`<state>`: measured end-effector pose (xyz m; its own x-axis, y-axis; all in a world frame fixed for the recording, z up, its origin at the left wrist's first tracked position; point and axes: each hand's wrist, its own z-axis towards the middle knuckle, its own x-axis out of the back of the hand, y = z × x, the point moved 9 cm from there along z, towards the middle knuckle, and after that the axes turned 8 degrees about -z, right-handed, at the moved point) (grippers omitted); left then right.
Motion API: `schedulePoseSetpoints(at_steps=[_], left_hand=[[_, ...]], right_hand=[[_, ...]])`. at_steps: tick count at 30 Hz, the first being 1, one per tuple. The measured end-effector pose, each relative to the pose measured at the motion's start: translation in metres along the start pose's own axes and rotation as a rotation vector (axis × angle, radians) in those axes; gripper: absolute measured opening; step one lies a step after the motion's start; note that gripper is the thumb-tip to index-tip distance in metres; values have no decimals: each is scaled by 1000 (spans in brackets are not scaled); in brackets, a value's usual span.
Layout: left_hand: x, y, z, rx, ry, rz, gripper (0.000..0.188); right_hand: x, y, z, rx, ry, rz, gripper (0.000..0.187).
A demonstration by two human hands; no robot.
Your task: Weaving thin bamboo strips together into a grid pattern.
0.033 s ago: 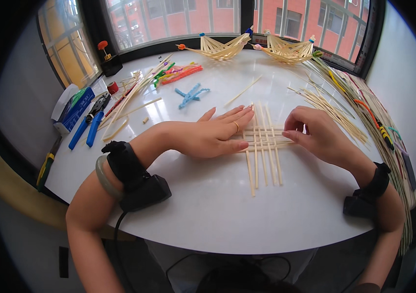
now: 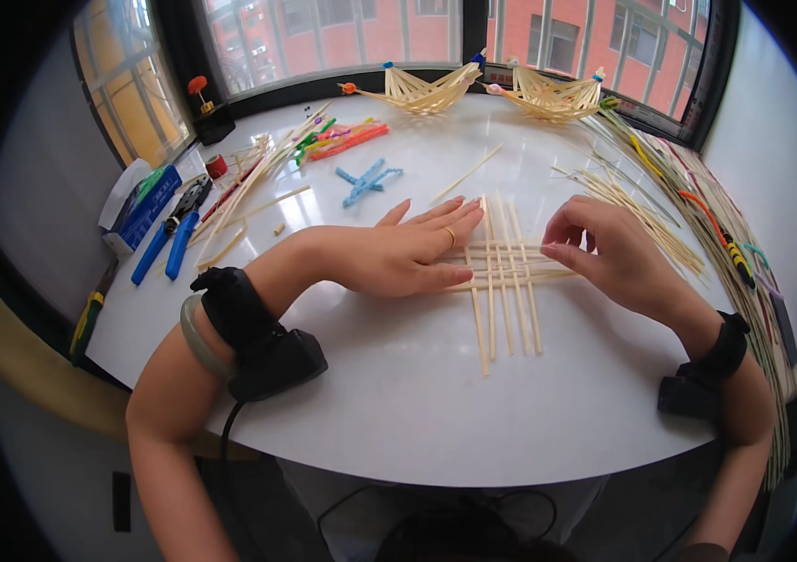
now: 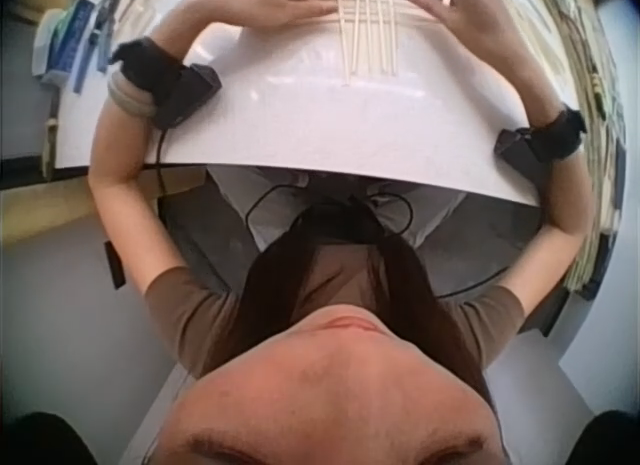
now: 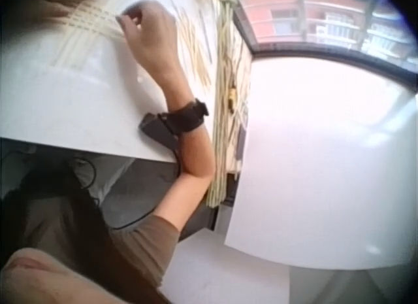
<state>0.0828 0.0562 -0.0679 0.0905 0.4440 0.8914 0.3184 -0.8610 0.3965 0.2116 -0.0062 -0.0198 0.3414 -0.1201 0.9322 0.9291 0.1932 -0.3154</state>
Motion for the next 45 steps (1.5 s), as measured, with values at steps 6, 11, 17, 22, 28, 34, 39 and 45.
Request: schedulePoseSetpoints(at_steps=[6, 11, 17, 22, 28, 34, 39, 45], left_hand=[[17, -10, -11, 49, 76, 131, 70], [-2, -9, -6, 102, -50, 108, 77], [-6, -10, -4, 104, 24, 153, 83], [-5, -12, -5, 146, 14, 208, 86], [-6, -14, -4, 164, 2, 180, 89], [-7, -15, -4, 174, -8, 148, 91], [-8, -14, -4, 177, -20, 166, 90], [-7, -13, -2, 174, -32, 190, 89]], right_hand=[[6, -56, -18, 416, 114, 6, 31], [-26, -54, -15, 397, -109, -186, 60], [-44, -43, 3, 310, -162, -193, 89], [-45, -56, 11, 360, -184, -255, 98], [-48, -50, 13, 330, -228, -269, 106], [-49, -48, 14, 324, -203, -280, 112], [-48, -45, 17, 303, -178, -285, 112], [-43, -39, 18, 287, -154, -223, 107]])
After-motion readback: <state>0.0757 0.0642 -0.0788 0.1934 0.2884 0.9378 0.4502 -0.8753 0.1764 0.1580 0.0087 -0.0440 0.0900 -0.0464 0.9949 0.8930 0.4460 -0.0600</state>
